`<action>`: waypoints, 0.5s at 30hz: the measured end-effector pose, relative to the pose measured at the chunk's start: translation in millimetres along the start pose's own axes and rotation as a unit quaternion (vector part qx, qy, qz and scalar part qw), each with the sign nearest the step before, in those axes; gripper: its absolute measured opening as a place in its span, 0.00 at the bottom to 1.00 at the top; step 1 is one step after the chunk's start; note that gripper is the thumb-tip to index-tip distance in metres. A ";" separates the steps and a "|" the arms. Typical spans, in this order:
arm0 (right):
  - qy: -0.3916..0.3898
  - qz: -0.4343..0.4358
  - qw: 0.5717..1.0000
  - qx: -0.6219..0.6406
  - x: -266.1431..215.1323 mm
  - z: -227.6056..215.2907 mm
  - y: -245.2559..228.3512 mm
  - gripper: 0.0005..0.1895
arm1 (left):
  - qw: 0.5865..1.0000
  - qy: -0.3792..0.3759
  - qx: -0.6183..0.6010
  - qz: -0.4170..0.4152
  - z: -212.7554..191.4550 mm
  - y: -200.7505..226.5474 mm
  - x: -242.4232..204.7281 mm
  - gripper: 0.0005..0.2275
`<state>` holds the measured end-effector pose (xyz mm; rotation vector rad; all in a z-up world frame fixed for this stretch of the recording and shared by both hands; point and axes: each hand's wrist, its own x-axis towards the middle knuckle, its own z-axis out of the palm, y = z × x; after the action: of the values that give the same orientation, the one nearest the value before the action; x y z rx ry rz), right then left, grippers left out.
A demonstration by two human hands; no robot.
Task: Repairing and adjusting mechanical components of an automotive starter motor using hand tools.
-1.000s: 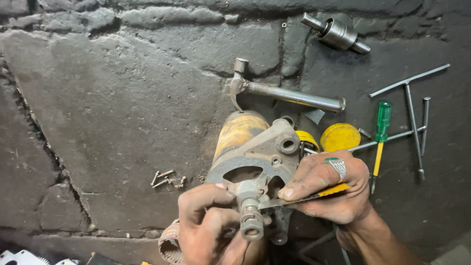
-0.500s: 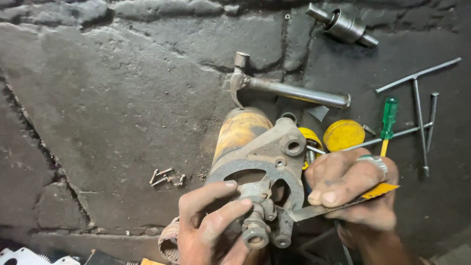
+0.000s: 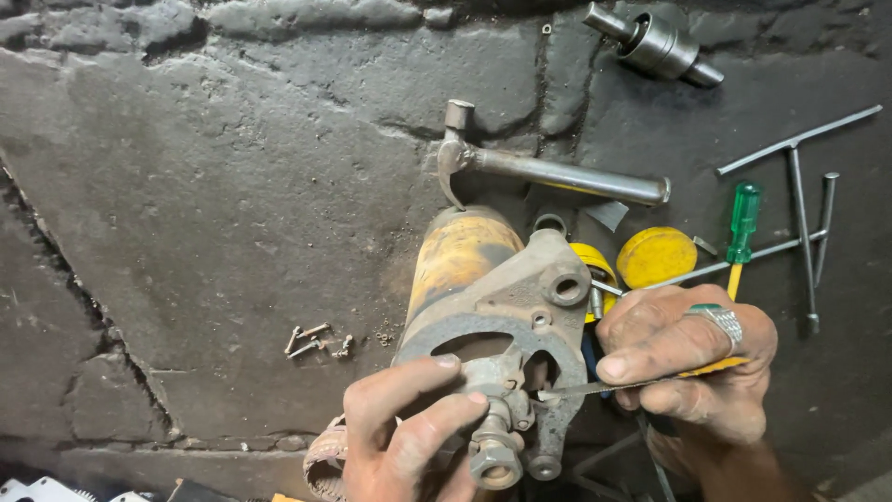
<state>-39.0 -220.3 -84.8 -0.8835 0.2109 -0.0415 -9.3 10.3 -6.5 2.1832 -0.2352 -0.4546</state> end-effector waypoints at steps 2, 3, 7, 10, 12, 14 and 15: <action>0.011 0.008 1.000 0.003 5.5 5.5 -3.0 0.12 | 0.999 0.011 0.025 0.017 1.7 0.3 1.4 0.17; 0.012 0.009 1.000 0.003 3.7 4.2 -2.1 0.12 | 1.000 0.010 0.024 0.017 2.1 2.7 2.6 0.17; -0.011 0.011 1.000 0.026 -4.1 -2.1 3.6 0.13 | 0.996 0.020 0.078 0.040 3.2 12.1 7.3 0.17; -0.025 0.018 0.999 0.029 -5.8 -2.4 5.7 0.12 | 0.995 -0.004 0.093 0.039 -1.8 17.8 13.0 0.17; -0.024 0.031 0.999 0.030 -2.8 0.4 4.4 0.12 | 0.994 -0.026 0.099 0.042 -5.5 13.9 11.6 0.17; -0.045 0.026 0.998 0.021 1.3 4.2 1.9 0.11 | 0.997 -0.046 0.050 0.022 -7.2 2.1 3.3 0.20; -0.046 0.027 0.998 0.022 -2.8 2.2 3.1 0.11 | 0.997 -0.045 0.051 0.021 -6.0 -0.3 1.3 0.20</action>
<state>-41.4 -216.2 -85.4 -0.8339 0.1477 0.0438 -5.7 14.5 -3.7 2.2550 -0.3591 -0.5287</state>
